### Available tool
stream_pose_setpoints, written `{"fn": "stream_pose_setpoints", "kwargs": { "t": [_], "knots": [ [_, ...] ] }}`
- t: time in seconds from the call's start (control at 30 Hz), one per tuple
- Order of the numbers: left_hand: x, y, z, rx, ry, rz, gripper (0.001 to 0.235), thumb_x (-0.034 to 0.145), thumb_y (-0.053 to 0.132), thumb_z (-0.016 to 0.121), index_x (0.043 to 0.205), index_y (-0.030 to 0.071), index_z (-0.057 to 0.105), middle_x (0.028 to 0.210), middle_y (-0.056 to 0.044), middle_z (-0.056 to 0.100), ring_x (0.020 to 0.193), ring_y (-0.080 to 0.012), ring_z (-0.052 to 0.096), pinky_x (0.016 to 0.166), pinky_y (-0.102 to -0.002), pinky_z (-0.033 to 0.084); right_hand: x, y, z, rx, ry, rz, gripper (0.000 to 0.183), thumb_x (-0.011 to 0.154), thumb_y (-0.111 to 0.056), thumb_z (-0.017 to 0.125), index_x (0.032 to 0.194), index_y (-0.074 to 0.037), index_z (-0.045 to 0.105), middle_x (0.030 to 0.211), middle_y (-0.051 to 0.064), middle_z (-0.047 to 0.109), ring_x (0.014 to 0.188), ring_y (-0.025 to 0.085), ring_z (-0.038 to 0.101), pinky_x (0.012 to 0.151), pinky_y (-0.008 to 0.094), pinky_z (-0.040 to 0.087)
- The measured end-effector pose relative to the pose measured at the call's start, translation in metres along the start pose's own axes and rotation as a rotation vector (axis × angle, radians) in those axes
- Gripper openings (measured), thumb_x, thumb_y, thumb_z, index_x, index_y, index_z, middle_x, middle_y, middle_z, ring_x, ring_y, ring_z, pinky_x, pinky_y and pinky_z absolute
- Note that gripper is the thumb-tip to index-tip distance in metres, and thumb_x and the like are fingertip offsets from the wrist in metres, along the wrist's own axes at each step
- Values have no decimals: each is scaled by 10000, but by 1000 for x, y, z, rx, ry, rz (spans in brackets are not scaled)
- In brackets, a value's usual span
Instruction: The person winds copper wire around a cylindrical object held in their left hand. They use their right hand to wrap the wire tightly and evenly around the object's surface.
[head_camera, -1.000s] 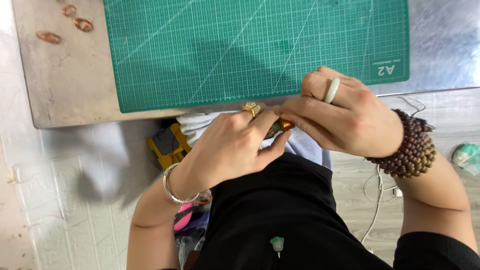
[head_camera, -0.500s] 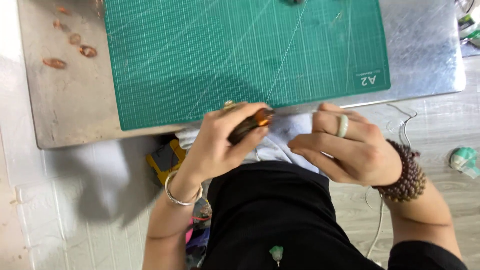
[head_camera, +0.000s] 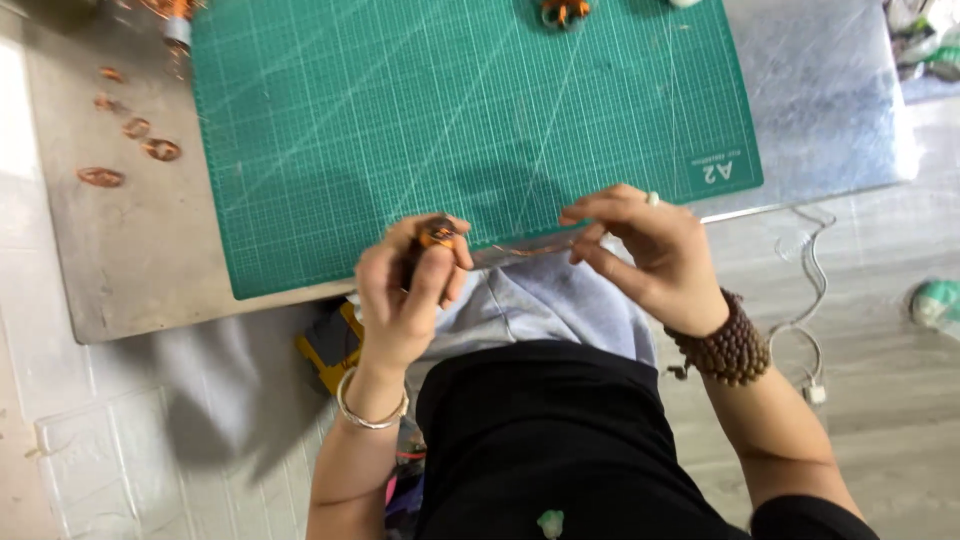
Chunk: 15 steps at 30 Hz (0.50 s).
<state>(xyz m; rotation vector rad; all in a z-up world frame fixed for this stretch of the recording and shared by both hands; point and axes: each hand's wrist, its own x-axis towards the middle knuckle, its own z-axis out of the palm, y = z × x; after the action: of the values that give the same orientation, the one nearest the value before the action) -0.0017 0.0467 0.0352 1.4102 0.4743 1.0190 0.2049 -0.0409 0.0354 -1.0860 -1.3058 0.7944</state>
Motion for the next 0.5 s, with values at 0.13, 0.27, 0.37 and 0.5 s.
{"fn": "stream_pose_setpoints", "kwargs": {
  "t": [0.13, 0.27, 0.37, 0.5],
  "knots": [
    [-1, 0, -5, 13, 41, 8, 337, 954, 226, 496, 993, -105, 549, 693, -153, 583, 432, -112, 491, 394, -226, 424, -3, 4, -2, 89, 37, 40, 193, 772, 158, 639, 961, 147, 603, 793, 206, 593, 703, 247, 632, 690, 354, 531],
    [2, 5, -4, 27, 84, 32, 346, 950, 243, 496, 989, -95, 555, 674, -158, 569, 420, -111, 475, 383, -220, 426, -6, 4, -4, 190, 62, 119, 201, 770, 146, 641, 967, 139, 602, 776, 202, 635, 697, 219, 644, 684, 330, 549],
    [-1, 9, -2, 11, 88, 45, 333, 954, 234, 480, 980, -91, 550, 656, -165, 553, 398, -112, 451, 366, -221, 418, -6, 9, -2, 170, 53, 93, 199, 742, 139, 681, 929, 142, 614, 748, 195, 622, 711, 229, 631, 705, 345, 547],
    [-2, 11, 2, -27, 91, 61, 320, 951, 218, 478, 965, -96, 540, 652, -177, 547, 384, -119, 438, 353, -225, 409, -5, 8, 1, 63, 51, 21, 111, 755, 134, 683, 852, 118, 631, 774, 194, 616, 770, 292, 629, 757, 386, 544]
  ]
}}
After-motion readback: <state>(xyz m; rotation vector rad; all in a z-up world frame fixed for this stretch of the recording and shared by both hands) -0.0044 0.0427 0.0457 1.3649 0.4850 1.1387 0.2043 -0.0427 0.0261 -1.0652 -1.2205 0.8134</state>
